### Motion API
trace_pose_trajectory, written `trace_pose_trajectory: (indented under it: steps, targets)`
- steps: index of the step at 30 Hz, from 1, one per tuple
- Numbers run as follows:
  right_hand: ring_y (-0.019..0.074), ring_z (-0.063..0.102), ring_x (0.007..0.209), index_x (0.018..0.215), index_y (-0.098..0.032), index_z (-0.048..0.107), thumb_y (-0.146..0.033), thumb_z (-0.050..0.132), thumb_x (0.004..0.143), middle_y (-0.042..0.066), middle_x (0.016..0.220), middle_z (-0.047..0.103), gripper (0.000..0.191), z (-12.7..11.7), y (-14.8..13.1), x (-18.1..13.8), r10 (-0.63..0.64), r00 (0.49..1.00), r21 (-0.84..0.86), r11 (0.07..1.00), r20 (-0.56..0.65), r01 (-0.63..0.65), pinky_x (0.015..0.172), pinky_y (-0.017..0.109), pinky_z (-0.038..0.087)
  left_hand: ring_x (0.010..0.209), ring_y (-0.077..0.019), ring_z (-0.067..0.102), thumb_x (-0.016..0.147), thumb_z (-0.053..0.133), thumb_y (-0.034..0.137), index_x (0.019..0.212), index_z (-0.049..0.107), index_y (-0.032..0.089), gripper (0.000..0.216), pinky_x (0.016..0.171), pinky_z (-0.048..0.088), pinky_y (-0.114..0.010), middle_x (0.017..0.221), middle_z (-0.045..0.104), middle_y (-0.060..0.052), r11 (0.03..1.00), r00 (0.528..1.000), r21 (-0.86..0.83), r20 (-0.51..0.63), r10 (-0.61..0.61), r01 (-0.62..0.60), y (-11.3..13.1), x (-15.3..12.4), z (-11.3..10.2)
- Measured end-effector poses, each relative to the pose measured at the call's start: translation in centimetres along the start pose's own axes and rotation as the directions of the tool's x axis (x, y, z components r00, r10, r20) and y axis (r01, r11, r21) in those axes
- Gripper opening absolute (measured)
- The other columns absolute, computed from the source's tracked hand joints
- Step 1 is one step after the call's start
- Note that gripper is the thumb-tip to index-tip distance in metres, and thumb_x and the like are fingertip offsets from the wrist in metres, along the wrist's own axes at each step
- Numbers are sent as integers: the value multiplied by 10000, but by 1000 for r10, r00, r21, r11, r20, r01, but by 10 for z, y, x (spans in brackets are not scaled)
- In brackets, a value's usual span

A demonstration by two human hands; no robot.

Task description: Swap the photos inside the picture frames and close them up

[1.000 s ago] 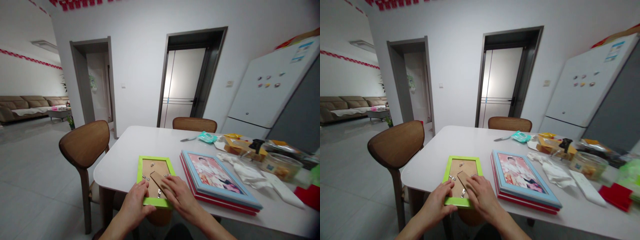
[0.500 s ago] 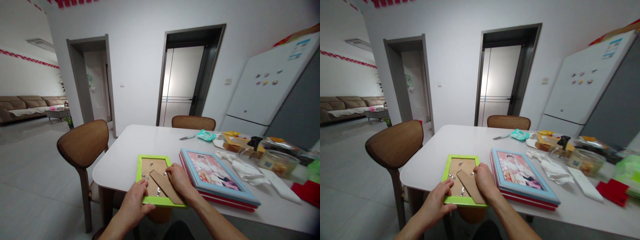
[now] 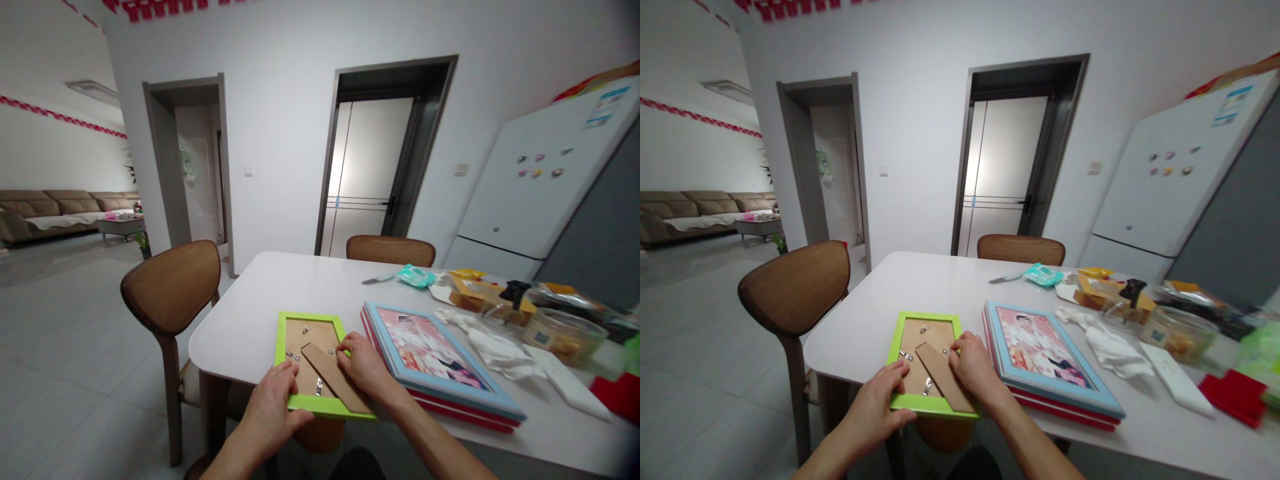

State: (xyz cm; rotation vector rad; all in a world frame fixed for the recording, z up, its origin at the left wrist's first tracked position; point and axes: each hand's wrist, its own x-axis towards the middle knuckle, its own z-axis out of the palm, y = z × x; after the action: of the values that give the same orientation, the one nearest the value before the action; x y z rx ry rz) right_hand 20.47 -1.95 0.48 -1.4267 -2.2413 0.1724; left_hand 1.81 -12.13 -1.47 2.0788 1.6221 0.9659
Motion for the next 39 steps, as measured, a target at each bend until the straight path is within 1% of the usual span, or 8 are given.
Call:
trace_pose_trajectory:
  steps: [4, 10, 13, 19, 22, 25, 32, 39]
  targets:
    - [159, 487, 826, 824, -192, 653, -237, 425, 750, 58, 842, 591, 244, 8, -27, 0, -122, 993, 42, 992, -11, 122, 747, 242, 326, 1080, -217, 429, 535, 668, 234, 1008, 519, 189, 498, 924, 332, -351, 1071, 543, -66, 1000, 1000, -12, -12, 17, -17, 0, -1, 0]
    - [149, 482, 756, 665, -205, 661, -228, 471, 738, 44, 718, 606, 205, 21, -65, 14, -252, 962, 30, 968, 104, 250, 686, 245, 308, 985, -207, 477, 525, 675, 211, 1012, 506, 209, 516, 868, 378, -355, 1036, 550, -38, 999, 999, -30, -32, 37, -38, 4, 1, -2]
    - [147, 476, 750, 627, -201, 661, -211, 479, 736, 43, 682, 606, 212, 24, -68, 18, -283, 951, 26, 959, 124, 282, 688, 246, 304, 989, -210, 471, 516, 676, 207, 994, 514, 207, 504, 870, 375, -354, 1054, 541, -38, 998, 999, -39, -21, 38, -39, 5, 2, -2]
    - [141, 491, 783, 773, -248, 671, -236, 461, 753, 23, 742, 623, 211, 29, -58, 17, -342, 934, 125, 936, 103, 329, 717, 236, 321, 1017, -206, 464, 517, 674, 185, 1012, 509, 202, 521, 889, 363, -346, 1052, 548, -45, 998, 999, -46, -30, 36, -37, 3, -2, -2]
    - [137, 511, 807, 891, -222, 643, -245, 457, 748, 32, 826, 633, 236, 31, -45, 25, -226, 973, 139, 966, 49, 218, 733, 224, 334, 1063, -212, 438, 502, 688, 175, 902, 553, 185, 422, 915, 343, -341, 1054, 551, -60, 999, 999, -41, -27, 26, -27, 2, -4, -2]
    - [139, 537, 782, 865, -197, 648, -243, 452, 739, 42, 841, 641, 237, 32, -29, 39, -67, 998, 119, 991, 1, 67, 705, 222, 349, 1074, -208, 434, 483, 707, 173, 876, 554, 166, 422, 925, 336, -330, 1081, 537, -76, 999, 1000, -40, -24, 9, -10, 1, -5, -2]
    - [121, 554, 675, 723, -222, 666, -284, 508, 690, 9, 734, 660, 173, 44, -21, 62, 16, 998, 83, 996, 56, -20, 585, 202, 330, 1071, -205, 441, 504, 702, 206, 990, 531, 160, 518, 925, 341, -338, 991, 581, -69, 1000, 1000, -26, -7, 3, -3, 3, -2, -3]
    - [111, 545, 592, 653, -192, 639, -335, 587, 622, 24, 666, 648, 155, 54, -24, 88, 179, 979, 15, 983, 92, -181, 502, 201, 307, 1085, -217, 433, 504, 698, 221, 1035, 510, 146, 569, 936, 334, -340, 1055, 559, -88, 1000, 1000, 1, -11, -22, 22, 7, -8, -3]
